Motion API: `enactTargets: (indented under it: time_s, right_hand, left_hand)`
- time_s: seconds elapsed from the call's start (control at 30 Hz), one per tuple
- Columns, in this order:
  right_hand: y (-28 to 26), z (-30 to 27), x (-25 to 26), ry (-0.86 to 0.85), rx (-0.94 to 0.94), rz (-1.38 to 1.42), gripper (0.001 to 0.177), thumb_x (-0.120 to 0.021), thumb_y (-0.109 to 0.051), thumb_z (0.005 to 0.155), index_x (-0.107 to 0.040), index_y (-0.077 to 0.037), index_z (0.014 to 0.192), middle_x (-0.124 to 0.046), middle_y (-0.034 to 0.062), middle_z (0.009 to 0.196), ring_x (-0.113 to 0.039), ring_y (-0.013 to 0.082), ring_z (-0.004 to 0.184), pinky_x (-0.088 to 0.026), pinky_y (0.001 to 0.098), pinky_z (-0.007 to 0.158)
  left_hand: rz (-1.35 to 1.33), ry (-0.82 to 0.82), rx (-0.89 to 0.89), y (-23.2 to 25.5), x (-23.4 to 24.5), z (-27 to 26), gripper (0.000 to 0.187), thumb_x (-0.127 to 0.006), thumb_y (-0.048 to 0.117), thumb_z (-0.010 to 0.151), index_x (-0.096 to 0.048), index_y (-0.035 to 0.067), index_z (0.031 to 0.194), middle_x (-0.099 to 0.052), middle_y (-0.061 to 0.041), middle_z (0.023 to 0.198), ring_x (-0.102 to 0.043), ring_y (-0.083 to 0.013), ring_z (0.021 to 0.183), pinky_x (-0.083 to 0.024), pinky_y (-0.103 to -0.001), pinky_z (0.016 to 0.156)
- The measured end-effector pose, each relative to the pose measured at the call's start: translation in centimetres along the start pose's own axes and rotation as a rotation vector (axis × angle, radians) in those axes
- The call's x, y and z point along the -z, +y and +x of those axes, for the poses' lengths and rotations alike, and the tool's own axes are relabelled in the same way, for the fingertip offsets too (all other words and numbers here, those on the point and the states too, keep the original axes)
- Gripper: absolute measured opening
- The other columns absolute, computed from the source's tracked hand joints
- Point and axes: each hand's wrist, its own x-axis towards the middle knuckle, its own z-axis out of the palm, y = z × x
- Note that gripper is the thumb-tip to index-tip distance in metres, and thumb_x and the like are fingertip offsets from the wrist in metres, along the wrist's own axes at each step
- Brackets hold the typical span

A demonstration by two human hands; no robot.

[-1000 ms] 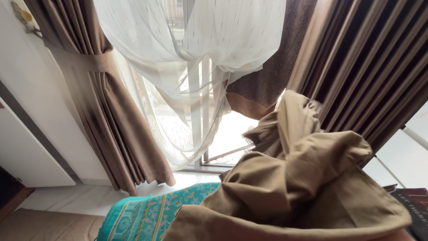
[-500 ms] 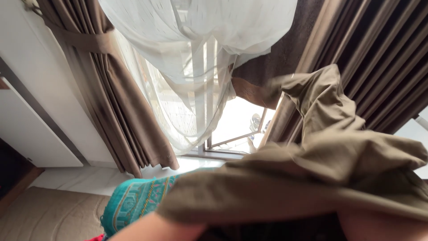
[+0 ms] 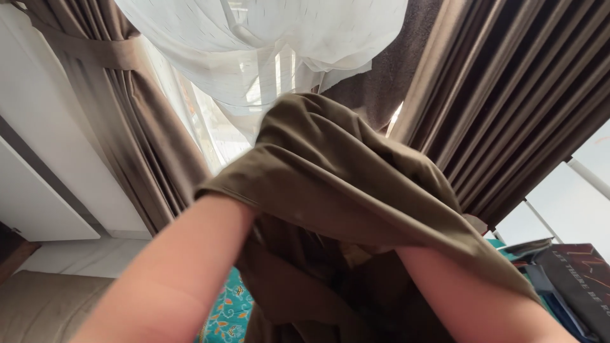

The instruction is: Iron a black t-shirt and then fold an olive green shirt on an ironing board.

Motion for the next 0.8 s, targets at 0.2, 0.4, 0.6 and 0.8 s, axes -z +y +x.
enactTargets:
  time_s: [0.2,0.4,0.6,0.8]
  right_hand:
    - [1.9,6.2,-2.8,-0.007,0.043,0.039,0.037,-0.066,-0.035,0.114,-0.061,0.001,0.123,-0.066,0.0136,0.122,-0.064,0.0211,0.109,-0.051,0.0345,0.101]
    - [4.5,12.2,-5.8,-0.012,0.077,0.089,0.039,-0.066,-0.036,0.115,-0.060,0.001,0.123,-0.065,0.0139,0.124,-0.063,0.0212,0.110,-0.050,0.0345,0.102]
    - [2.0,16.9,-11.4,-0.138,0.214,-0.191,0.039,-0.075,-0.035,0.100,-0.063,-0.002,0.116,-0.068,0.0112,0.117,-0.065,0.0199,0.102,-0.052,0.0332,0.093]
    - [5.4,15.1,-10.8,0.348,-0.441,0.328,0.018,-0.067,-0.020,0.110,-0.064,-0.002,0.109,-0.072,0.0096,0.109,-0.069,0.0212,0.100,-0.060,0.0376,0.088]
  left_hand:
    - [0.048,-0.013,0.002,-11.7,-1.2,-1.9,0.066,-0.080,0.034,0.079,-0.053,0.004,0.132,-0.063,-0.020,0.121,-0.059,-0.0353,0.110,-0.049,-0.047,0.092]
    - [0.090,-0.032,0.016,-25.8,-8.3,-7.5,0.070,-0.081,0.034,0.078,-0.051,0.004,0.134,-0.062,-0.020,0.123,-0.059,-0.0357,0.111,-0.049,-0.047,0.092]
    - [0.061,-0.017,0.119,-37.5,-20.6,-12.4,0.068,-0.080,0.036,0.080,-0.054,0.005,0.134,-0.063,-0.019,0.123,-0.059,-0.0352,0.112,-0.049,-0.047,0.093]
    - [-0.106,0.212,0.861,-40.2,-25.6,-12.8,0.046,-0.072,0.041,0.091,-0.072,0.008,0.123,-0.072,-0.015,0.118,-0.067,-0.0309,0.114,-0.051,-0.041,0.100]
